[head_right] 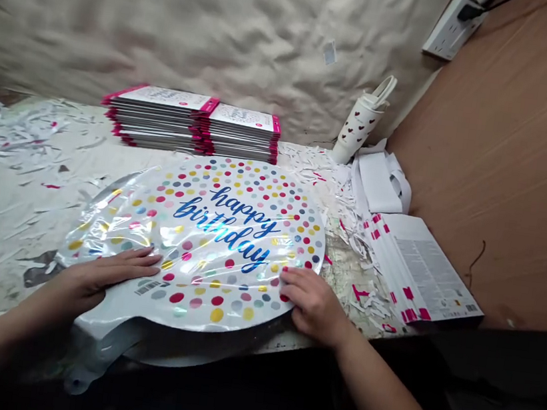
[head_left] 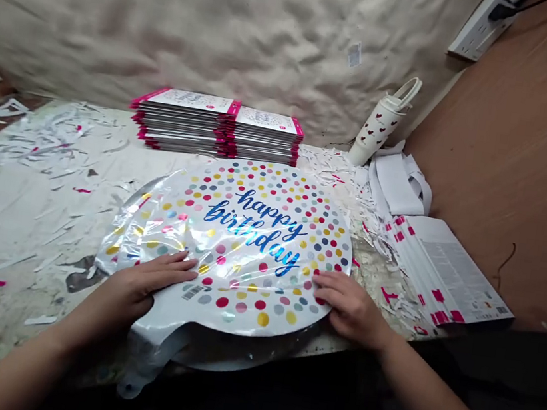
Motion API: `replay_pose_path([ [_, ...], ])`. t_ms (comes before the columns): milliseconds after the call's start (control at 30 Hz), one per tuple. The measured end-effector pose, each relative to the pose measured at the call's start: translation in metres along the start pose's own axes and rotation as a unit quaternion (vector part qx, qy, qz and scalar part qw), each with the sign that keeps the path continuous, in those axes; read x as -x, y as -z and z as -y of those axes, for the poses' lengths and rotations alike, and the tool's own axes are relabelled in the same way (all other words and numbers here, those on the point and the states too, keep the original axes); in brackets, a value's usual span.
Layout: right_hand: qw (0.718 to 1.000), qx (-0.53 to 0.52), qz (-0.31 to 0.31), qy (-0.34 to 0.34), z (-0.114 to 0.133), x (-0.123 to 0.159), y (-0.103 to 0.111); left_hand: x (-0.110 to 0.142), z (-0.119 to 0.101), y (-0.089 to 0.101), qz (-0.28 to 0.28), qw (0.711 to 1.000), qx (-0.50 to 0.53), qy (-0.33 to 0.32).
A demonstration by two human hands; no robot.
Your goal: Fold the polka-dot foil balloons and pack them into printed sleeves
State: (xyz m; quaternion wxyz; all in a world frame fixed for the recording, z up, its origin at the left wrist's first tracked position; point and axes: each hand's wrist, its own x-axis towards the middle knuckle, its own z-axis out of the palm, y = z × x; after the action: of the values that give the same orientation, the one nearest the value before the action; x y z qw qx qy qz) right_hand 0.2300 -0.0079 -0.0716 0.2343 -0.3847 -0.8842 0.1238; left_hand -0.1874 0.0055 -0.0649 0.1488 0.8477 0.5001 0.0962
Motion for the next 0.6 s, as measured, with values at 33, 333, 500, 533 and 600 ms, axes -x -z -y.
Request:
replay_pose_path([
  [33, 0.999, -0.026, -0.024, -0.021, 0.002, 0.001, 0.000, 0.000, 0.000, 0.002, 0.018, 1.000, 0.019, -0.003],
  [333, 0.995, 0.058, -0.015, -0.076, -0.025, -0.001, 0.009, 0.006, 0.015, 0.005, 0.037, 0.988, 0.149, -0.003],
  [500, 0.997, 0.038, 0.033, -0.059, -0.019, 0.006, 0.019, 0.010, 0.019, 0.001, 0.038, 0.985, 0.166, -0.034],
  [533, 0.997, 0.022, 0.053, -0.059, -0.018, 0.006, 0.020, 0.010, 0.021, 0.001, 0.039, 0.985, 0.163, -0.039],
  [600, 0.992, -0.020, 0.088, -0.087, -0.021, 0.005, 0.021, 0.012, 0.024, 0.003, 0.028, 0.990, 0.135, -0.038],
])
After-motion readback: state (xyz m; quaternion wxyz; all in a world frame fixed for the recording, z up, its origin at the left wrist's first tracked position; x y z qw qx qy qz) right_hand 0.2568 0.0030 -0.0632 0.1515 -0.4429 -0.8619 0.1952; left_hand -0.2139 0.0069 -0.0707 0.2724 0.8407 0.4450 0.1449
